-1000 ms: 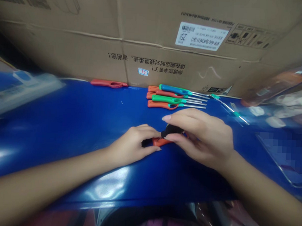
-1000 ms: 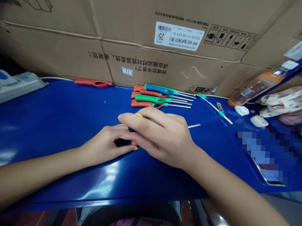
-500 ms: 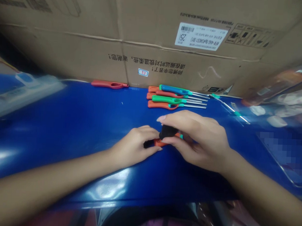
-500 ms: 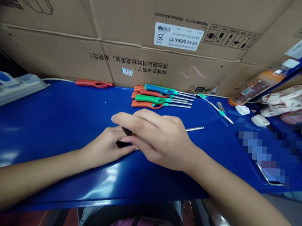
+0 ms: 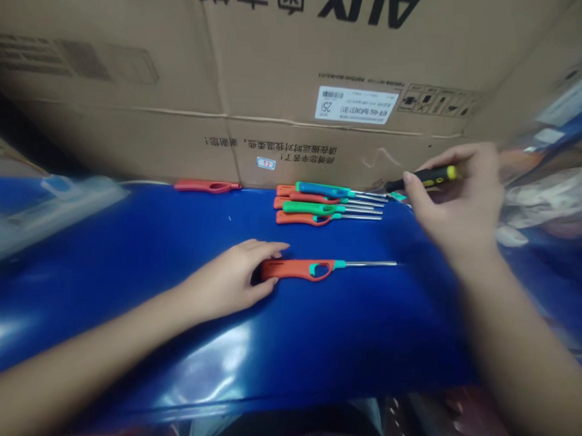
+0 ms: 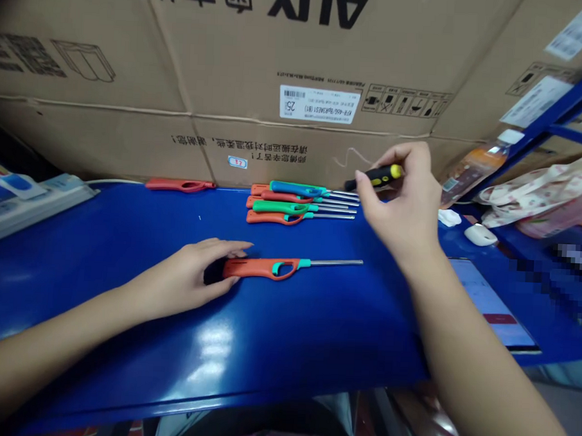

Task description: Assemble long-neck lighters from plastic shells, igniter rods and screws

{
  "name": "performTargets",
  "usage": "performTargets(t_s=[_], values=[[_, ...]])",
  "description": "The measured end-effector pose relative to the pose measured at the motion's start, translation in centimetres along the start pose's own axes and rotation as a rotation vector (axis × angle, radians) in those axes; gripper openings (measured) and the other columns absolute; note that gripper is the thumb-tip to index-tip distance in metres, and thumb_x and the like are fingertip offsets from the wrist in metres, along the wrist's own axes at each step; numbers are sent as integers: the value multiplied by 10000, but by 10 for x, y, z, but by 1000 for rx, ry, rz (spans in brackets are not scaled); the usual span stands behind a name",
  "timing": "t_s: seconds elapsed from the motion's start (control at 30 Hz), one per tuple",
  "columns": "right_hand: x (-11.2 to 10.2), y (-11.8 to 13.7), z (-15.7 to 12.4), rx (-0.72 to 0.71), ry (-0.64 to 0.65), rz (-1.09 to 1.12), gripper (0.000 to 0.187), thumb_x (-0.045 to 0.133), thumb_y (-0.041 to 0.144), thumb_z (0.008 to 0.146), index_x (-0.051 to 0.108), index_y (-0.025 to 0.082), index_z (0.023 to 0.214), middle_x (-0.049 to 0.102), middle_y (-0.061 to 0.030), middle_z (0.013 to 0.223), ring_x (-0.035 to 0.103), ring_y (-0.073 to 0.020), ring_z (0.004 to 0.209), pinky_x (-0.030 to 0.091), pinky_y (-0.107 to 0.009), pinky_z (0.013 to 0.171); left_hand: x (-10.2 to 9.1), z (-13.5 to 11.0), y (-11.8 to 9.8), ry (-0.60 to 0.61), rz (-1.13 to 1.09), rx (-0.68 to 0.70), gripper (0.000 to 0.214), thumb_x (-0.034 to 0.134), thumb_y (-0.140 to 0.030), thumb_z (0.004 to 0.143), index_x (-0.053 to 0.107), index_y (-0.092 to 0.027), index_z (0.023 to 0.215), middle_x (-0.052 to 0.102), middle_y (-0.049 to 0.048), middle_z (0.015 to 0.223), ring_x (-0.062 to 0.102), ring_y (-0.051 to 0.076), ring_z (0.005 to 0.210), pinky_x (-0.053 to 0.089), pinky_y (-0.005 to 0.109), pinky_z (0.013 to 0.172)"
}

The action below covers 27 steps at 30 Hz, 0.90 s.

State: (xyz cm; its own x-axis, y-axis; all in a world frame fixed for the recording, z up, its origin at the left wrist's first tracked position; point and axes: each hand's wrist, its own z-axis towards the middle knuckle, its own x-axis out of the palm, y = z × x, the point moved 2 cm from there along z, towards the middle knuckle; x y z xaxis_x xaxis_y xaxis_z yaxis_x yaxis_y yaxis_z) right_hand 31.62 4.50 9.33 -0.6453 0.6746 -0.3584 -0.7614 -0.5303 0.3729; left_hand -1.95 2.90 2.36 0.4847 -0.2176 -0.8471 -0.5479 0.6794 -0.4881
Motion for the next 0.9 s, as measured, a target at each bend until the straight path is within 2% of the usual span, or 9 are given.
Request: performTargets(t_s=[0.03,0.1,0.2,0.27,0.47,0.6,0.7,0.77,0.9], values=[[-7,-17,3,0,13,-123,262,810,260,766,580,280,889,618,-16,783,589,-173,688,509,-301,640,0,1,0,5,33,14,497,675,-281,881,589,-216,1366,689,112,1282,662,281,1154,552,438,995],[-17,-46,4,121,141,-368,252,775,216,754,531,263,798,608,-39,799,604,-214,779,503,-339,728,2,3,-2,19,83,32,450,655,-310,916,598,-206,1350,681,120,1251,647,284,1143,545,443,993],[-18,-65,-8,353,508,-669,168,636,137,813,549,201,942,613,-125,996,603,-273,982,481,-385,893,5,3,-6,76,165,37,360,566,-268,970,617,-181,1315,659,122,1110,649,260,1004,567,394,877],[-14,-69,-20,456,675,-736,216,583,115,837,551,152,1047,590,-171,1082,589,-283,1042,461,-383,945,5,3,-8,120,199,39,326,507,-255,994,633,-162,1279,624,118,1039,634,242,915,563,355,788],[-3,-84,-40,527,855,-732,294,580,83,801,599,144,1088,584,-146,1042,605,-264,984,472,-350,903,-5,17,-4,69,176,78,312,452,-283,1019,631,-170,1249,593,114,1037,596,233,921,536,338,807],[0,-94,-46,521,898,-735,326,582,90,795,638,132,1113,593,-155,1067,612,-274,994,474,-374,901,-21,45,8,-28,195,89,352,441,-338,1022,635,-147,1246,574,112,1032,590,236,931,530,360,846],[6,-92,-49,484,827,-753,362,568,151,836,622,99,1190,561,-227,1178,573,-363,1104,464,-470,923,-32,74,19,-112,211,95,367,447,-371,1011,652,-146,1217,582,113,1055,603,237,938,532,388,885],[13,-87,-50,416,771,-728,402,555,200,869,590,108,1259,522,-246,1279,522,-396,1187,451,-505,951,-34,96,27,-134,237,89,369,456,-348,990,658,-154,1230,593,114,1064,616,245,945,537,406,903],[29,-72,-53,207,749,-587,364,561,278,910,596,184,1260,545,-173,1318,490,-350,1237,432,-485,1015,-29,139,40,-157,264,83,345,489,-293,952,701,-127,1167,608,132,1050,621,276,982,528,444,938]])
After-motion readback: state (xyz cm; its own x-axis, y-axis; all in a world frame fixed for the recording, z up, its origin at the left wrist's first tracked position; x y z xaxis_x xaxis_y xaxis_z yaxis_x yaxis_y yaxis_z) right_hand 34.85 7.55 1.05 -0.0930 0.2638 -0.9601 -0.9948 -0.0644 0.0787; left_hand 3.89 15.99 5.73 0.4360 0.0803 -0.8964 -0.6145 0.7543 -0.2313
